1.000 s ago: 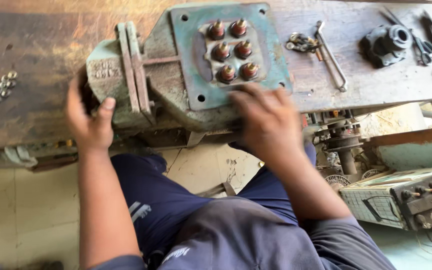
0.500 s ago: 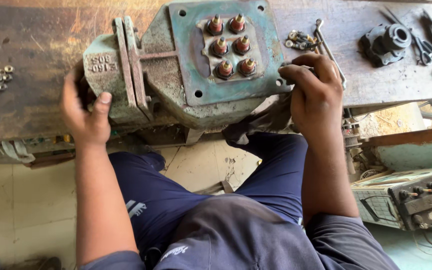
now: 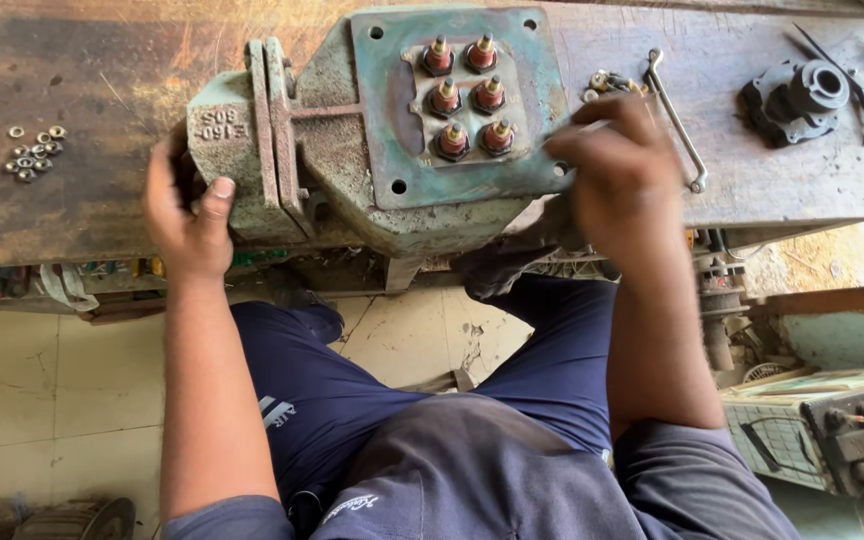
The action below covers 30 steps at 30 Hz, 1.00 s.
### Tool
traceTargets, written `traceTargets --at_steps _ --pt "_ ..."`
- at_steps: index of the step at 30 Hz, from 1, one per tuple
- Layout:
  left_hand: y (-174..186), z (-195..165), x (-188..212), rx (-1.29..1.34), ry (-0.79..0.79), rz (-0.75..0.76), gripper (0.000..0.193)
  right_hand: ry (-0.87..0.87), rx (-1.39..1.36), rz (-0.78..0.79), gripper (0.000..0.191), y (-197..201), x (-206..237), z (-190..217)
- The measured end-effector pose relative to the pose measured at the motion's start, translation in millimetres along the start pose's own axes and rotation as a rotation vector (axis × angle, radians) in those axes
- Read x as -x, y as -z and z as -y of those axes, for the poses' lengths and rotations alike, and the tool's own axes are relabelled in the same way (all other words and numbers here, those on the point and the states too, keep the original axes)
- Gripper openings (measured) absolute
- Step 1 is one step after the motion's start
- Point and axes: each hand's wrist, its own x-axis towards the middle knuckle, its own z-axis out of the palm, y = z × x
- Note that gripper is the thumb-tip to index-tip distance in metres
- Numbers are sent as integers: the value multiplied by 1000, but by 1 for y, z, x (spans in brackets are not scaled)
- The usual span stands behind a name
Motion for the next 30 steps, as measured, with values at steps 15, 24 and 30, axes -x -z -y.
traceTargets --at_steps 15,24,30 --pt "0 3 0 -61 -54 -30 81 -42 -35 92 23 -32 -112 -81" --pt "-1 1 -2 -111 -54 -40 83 207 -54 230 21 -35 -106 -81" --pt "-2 0 -1 -62 -47 -35 79 219 -122 430 22 28 -68 -41"
